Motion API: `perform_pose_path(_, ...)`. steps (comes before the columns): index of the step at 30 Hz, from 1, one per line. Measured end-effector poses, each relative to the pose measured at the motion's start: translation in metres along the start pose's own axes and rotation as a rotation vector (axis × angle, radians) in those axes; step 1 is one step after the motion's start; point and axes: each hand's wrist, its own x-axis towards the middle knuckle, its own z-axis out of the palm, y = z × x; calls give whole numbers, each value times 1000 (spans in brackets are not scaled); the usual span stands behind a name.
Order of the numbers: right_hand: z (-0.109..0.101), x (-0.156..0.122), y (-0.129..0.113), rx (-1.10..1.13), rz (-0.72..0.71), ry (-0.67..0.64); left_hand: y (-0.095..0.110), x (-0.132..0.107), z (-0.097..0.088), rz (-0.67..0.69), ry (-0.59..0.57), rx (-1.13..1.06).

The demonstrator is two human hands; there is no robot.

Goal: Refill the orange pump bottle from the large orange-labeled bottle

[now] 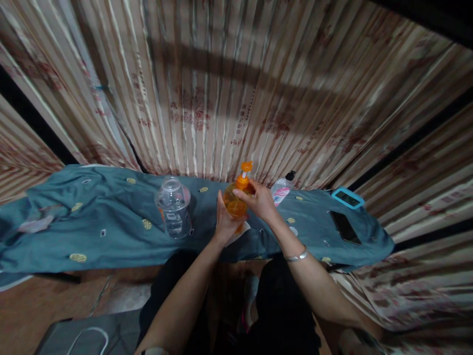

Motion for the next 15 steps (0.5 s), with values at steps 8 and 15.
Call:
perform_pose_path(8, 14, 15, 12, 207, 43, 70, 4, -2, 1, -14, 1, 39)
perform_pose_path(15, 14, 17, 17, 490, -36, -139, 1, -1, -3, 11, 4, 31)
